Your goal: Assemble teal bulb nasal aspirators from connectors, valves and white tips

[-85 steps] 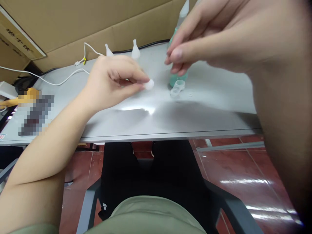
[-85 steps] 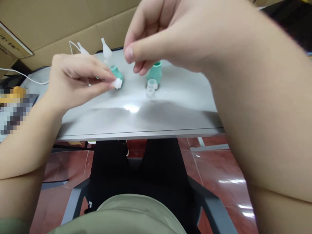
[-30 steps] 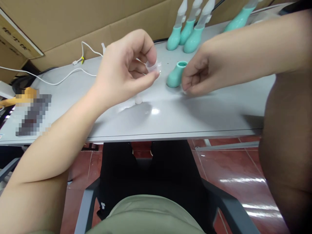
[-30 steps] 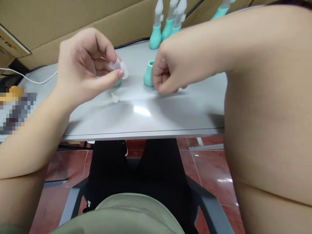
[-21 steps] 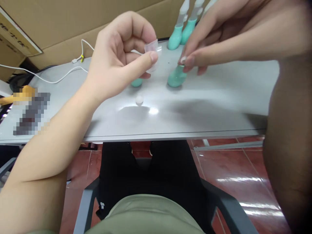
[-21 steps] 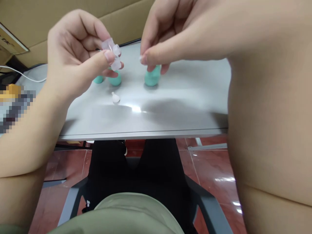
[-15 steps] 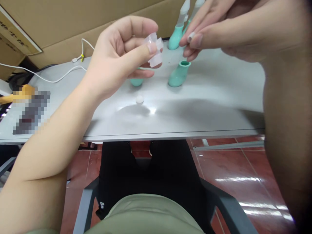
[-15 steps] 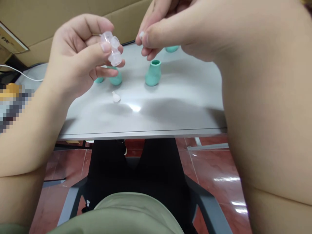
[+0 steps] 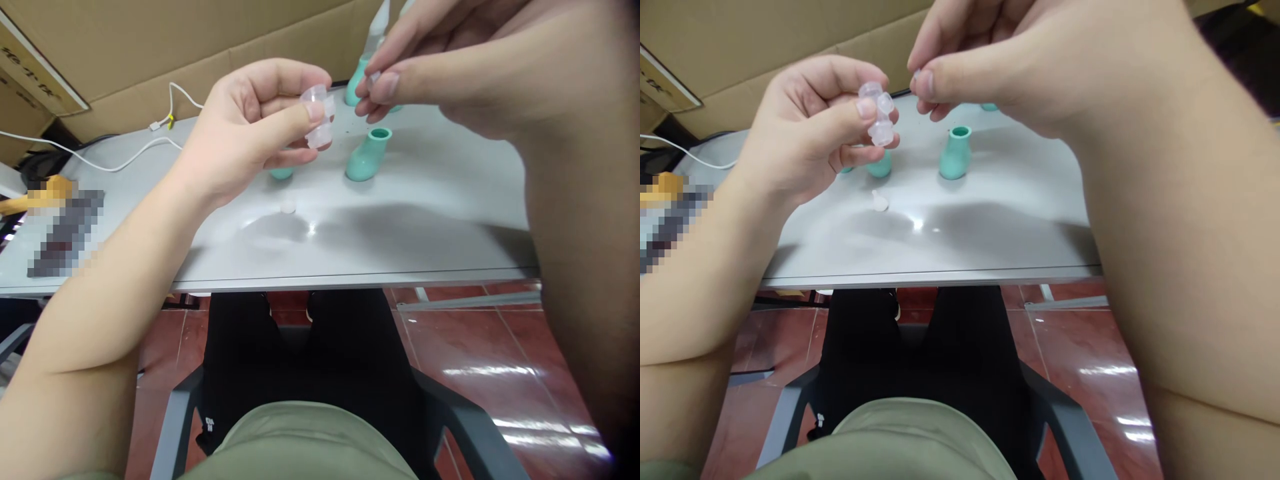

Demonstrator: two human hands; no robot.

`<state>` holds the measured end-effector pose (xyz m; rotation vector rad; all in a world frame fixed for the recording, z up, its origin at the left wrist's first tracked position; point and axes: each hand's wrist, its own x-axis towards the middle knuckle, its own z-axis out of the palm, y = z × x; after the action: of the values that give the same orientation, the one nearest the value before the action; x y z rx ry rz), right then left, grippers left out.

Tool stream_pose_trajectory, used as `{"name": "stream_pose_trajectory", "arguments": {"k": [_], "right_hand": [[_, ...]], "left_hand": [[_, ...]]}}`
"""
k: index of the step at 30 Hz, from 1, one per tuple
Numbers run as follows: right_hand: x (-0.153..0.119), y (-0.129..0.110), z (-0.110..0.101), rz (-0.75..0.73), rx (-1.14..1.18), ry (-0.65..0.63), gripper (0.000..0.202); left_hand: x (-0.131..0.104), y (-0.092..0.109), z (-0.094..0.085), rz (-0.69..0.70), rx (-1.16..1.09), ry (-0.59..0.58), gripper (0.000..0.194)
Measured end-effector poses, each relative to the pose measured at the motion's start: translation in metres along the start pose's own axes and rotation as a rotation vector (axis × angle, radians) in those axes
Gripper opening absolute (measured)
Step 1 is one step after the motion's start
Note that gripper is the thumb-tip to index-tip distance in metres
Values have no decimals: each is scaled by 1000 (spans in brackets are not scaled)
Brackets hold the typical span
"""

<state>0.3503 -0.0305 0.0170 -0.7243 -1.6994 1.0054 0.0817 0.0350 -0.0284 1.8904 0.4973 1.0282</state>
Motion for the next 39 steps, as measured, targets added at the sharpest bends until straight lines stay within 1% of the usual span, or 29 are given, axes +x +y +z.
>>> {"name": "stream_pose_trajectory", "arguments": {"k": [2, 3, 4, 7, 9, 12, 14, 18, 21, 23, 25, 29, 31, 33, 35, 37, 39], "right_hand": [[1, 3, -3, -143, -260, -40, 22], [2, 4, -3, -182, -344, -51, 22], [3, 3, -2, -183, -369, -52, 22], [4, 1, 3, -137, -359, -29, 19], [5, -1, 6, -102, -328, -38, 21], [7, -2, 7, -101, -289, -67, 22], [7, -2, 8, -112, -291, -54, 20], [7, -3, 11, -103, -317, -50, 18], [6, -4, 13, -110, -328, -43, 16], [5, -4, 14, -121, -334, -35, 14], [3, -4, 15, -121, -353, -27, 13], [1, -3, 16, -144, -383, 0, 12], [1, -2, 16, -164, -381, -5, 11], [4, 0, 15, -182, -367, -21, 10], [6, 1, 14, -188, -325, -35, 10], [8, 3, 14, -187, -256, -54, 12], [8, 5, 15, -181, -180, -79, 13]], "left_hand": [[1, 0, -2, 39, 4, -29, 59], [0, 1, -1, 68, 3, -39, 58], [-2, 4, 0, 107, 5, -42, 55], [-5, 8, 6, 254, 8, -18, 48], [-4, 7, 8, 335, -2, -20, 47], [0, 3, 9, 404, -20, -20, 49], [1, 2, 9, 418, -9, -10, 49], [0, 6, 9, 383, 36, 23, 47], [-1, 8, 10, 390, 54, 3, 50], [-2, 9, 11, 400, 38, 2, 46], [-1, 11, 11, 379, 40, 11, 41], [-4, 20, 13, 290, 133, 4, 53], [-8, 28, 16, 270, 136, 58, 40], [-13, 32, 20, 255, 92, 78, 26], [-14, 30, 21, 274, 47, 68, 29], [-10, 21, 20, 350, 1, 52, 45], [-5, 10, 16, 394, -19, 49, 48]]}}
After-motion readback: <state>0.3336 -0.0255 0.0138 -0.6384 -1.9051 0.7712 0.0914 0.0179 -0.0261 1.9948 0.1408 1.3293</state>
